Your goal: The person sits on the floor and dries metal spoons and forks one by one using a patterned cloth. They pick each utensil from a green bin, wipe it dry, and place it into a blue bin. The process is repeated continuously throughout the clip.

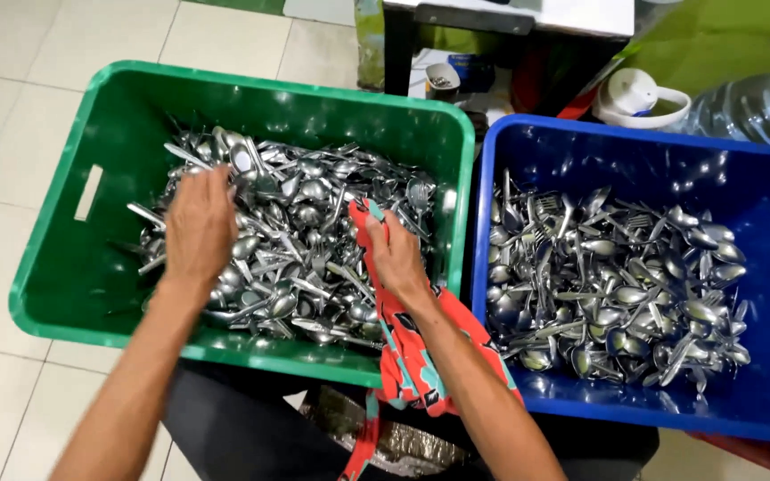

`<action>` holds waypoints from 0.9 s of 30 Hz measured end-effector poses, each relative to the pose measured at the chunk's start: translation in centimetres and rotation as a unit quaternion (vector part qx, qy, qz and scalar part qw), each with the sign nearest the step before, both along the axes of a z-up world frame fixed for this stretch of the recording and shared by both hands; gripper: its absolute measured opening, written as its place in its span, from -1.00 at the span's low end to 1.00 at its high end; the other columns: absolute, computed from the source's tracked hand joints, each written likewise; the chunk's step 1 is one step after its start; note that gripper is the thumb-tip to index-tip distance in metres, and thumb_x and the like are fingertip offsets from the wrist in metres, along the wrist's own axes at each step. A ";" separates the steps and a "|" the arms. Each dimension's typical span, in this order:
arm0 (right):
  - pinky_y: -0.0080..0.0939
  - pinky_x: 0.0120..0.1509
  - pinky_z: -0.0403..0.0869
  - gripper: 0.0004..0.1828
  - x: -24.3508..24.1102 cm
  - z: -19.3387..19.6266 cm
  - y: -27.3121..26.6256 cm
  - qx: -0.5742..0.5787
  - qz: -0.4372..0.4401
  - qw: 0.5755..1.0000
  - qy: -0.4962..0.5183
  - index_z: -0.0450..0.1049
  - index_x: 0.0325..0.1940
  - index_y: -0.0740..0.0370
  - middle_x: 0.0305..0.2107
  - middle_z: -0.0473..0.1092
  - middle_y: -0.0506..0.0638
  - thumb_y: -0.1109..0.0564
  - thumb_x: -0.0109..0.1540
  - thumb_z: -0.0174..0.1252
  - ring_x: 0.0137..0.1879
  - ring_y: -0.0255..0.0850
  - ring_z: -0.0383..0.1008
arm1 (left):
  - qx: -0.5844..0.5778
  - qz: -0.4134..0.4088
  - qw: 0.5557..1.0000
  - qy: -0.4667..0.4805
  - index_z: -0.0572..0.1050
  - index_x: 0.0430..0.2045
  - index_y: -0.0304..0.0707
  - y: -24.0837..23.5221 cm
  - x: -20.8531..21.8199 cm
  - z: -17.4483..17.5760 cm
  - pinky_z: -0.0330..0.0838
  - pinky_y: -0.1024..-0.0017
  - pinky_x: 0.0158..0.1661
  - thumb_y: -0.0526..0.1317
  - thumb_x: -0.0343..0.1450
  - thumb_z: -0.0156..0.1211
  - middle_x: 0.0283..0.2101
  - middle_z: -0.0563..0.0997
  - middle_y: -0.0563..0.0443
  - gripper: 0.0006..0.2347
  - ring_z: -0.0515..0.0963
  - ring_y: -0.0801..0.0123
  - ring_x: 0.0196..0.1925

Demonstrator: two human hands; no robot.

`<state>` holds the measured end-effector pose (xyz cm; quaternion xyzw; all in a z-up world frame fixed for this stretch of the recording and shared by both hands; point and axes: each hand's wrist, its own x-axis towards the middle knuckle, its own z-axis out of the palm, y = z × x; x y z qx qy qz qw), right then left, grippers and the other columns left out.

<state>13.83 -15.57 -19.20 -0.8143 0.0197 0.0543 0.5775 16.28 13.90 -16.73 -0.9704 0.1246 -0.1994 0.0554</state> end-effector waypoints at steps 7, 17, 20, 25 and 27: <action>0.21 0.01 0.44 -0.67 -1.4 3.2 -0.1 -0.033 0.016 0.998 -0.059 0.51 0.00 0.16 -0.33 0.48 0.35 -0.08 0.36 -0.01 -0.08 0.33 0.52 | -0.312 0.291 0.851 0.306 0.51 -0.19 -0.45 -0.7 -5.4 -6.6 0.48 -0.21 -0.18 -0.16 0.50 -0.02 -0.24 0.64 -0.54 -0.73 0.63 -0.36 -0.06; 0.07 -0.31 0.61 -0.68 -1.8 -0.1 3.2 -0.283 0.110 0.887 -0.348 0.44 0.21 -0.08 -0.16 0.23 0.05 0.02 0.36 0.05 -0.25 0.11 0.58 | -0.574 0.192 0.752 0.262 0.54 -0.48 -0.32 -12.1 -9.2 -1.1 0.39 0.34 -0.63 -0.23 0.50 -0.06 -0.75 0.56 -0.06 -0.76 0.50 0.25 -0.77; 0.11 -0.49 0.55 -0.76 -1.0 1.1 2.3 -0.282 0.061 0.893 -0.345 0.48 0.10 -0.06 -0.23 0.26 0.05 0.03 0.36 0.07 -0.48 0.13 0.52 | -0.636 0.170 0.708 0.255 0.51 -0.48 -0.35 -12.6 -10.2 -0.5 0.34 0.43 -0.69 -0.26 0.51 -0.10 -0.75 0.51 -0.10 -0.77 0.45 0.31 -0.81; 0.07 -0.53 0.50 -0.79 -1.9 0.3 3.4 -0.293 0.079 0.868 -0.393 0.48 0.03 -0.04 -0.20 0.28 0.06 0.09 0.33 0.05 -0.62 0.04 0.46 | -0.590 0.154 0.753 0.245 0.53 -0.43 -0.36 -12.3 -10.6 -0.9 0.37 0.29 -0.57 -0.24 0.53 -0.06 -0.71 0.57 -0.12 -0.77 0.50 0.18 -0.70; -0.05 -0.56 0.46 -0.84 -0.9 0.3 3.0 -0.277 0.064 0.880 -0.382 0.48 -0.03 -0.03 -0.23 0.28 0.03 0.06 0.34 0.04 -0.63 -0.07 0.42 | -0.613 0.143 0.742 0.231 0.54 -0.40 -0.35 -12.0 -10.3 -1.2 0.35 0.38 -0.59 -0.25 0.55 -0.07 -0.71 0.55 -0.10 -0.77 0.46 0.28 -0.72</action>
